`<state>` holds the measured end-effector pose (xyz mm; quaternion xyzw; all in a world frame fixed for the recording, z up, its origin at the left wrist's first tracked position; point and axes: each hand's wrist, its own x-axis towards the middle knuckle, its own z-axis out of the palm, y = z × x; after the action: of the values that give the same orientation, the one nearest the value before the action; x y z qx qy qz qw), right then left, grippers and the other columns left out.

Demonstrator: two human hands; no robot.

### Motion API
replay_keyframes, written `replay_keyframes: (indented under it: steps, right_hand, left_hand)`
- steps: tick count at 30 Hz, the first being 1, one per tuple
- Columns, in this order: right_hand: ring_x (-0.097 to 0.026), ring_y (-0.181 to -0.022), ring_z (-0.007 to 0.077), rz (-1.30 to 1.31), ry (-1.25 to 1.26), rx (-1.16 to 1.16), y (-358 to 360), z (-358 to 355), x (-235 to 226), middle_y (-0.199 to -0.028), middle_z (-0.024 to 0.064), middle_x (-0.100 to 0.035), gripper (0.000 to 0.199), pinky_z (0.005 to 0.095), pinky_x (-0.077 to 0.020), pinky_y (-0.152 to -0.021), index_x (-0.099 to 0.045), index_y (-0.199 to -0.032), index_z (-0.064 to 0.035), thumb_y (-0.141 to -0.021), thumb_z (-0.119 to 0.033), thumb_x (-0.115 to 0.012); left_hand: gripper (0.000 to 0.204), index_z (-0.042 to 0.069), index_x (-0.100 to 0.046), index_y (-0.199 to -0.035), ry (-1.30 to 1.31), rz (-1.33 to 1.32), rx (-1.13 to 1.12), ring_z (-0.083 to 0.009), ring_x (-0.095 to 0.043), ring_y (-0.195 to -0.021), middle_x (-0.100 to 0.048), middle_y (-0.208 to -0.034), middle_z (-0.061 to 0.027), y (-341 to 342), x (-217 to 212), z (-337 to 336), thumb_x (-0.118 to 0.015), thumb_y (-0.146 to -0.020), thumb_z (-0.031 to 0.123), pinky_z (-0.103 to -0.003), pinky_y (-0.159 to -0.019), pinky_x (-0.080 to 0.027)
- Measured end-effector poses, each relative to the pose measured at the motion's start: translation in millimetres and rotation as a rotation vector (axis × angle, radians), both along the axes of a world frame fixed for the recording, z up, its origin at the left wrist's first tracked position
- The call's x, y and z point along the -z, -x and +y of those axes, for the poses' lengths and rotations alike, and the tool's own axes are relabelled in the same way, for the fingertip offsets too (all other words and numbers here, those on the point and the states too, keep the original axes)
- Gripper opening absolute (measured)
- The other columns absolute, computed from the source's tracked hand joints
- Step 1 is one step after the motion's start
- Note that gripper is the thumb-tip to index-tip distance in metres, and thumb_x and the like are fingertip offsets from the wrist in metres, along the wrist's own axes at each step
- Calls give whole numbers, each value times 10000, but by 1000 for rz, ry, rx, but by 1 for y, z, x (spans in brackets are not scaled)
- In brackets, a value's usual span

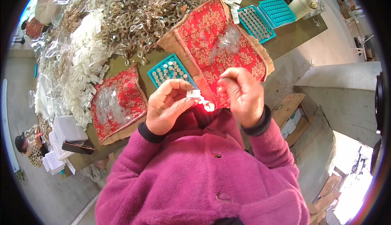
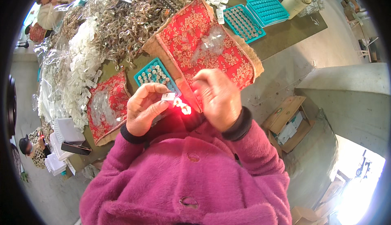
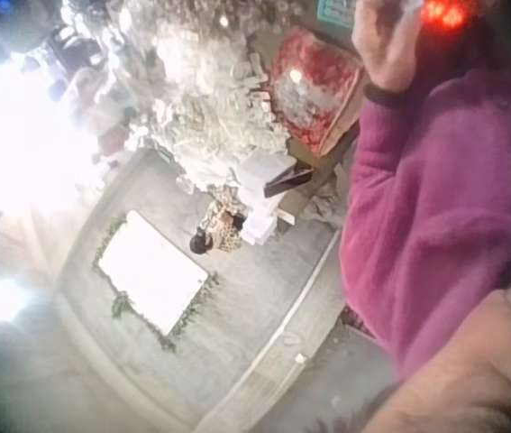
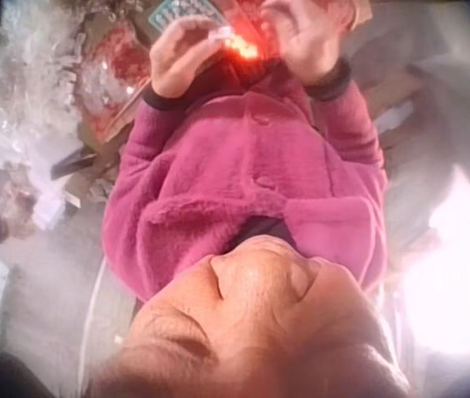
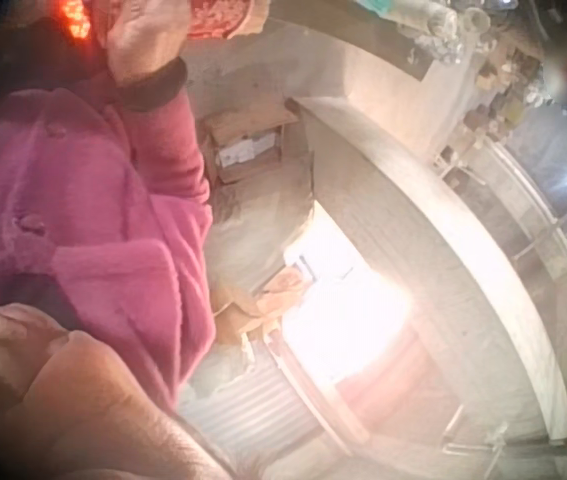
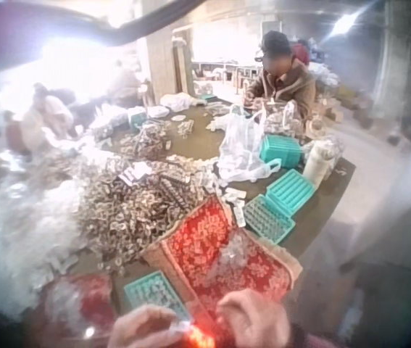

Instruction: The person repeatedly picks small white plastic pieces and metal rings from a table, then joins them together by hand. The assembled keyrings are placed into a blue tray on the table.

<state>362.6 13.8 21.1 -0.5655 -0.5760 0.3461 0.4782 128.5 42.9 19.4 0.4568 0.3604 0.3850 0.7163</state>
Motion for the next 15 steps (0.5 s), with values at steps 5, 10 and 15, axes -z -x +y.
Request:
replay_keyframes:
  steps: [5, 10, 15]
  right_hand:
    - [-679, -743, 136, -137, -272, -147, 31, -2, -14, -903, 78, -682, 111, 283, -541, -678, -664, -1058, -6, -965, 55, -673]
    - [-681, -756, 202, -23, -68, -157, 44, -11, -18, -891, 99, -676, 114, 318, -548, -672, -662, -1058, -16, -955, 22, -692]
    - [-683, -830, 347, -148, -110, -161, 50, -12, -23, -914, 143, -661, 116, 405, -551, -713, -646, -1040, -34, -939, -25, -703]
  left_hand:
    - [315, -18, -570, -1236, -63, -156, -54, -187, -675, -1092, -677, -1158, -101, 1, 3, -7, -714, -959, -56, -344, -976, -562]
    - [279, -29, -634, -1243, 80, -294, -40, -221, -729, -1006, -732, -1135, -138, 15, 8, -9, -698, -972, -41, -374, -911, -606]
    - [249, -36, -678, -1238, 124, -319, -19, -210, -722, -1034, -713, -1147, -129, 22, 7, -11, -681, -990, -20, -352, -933, -594]
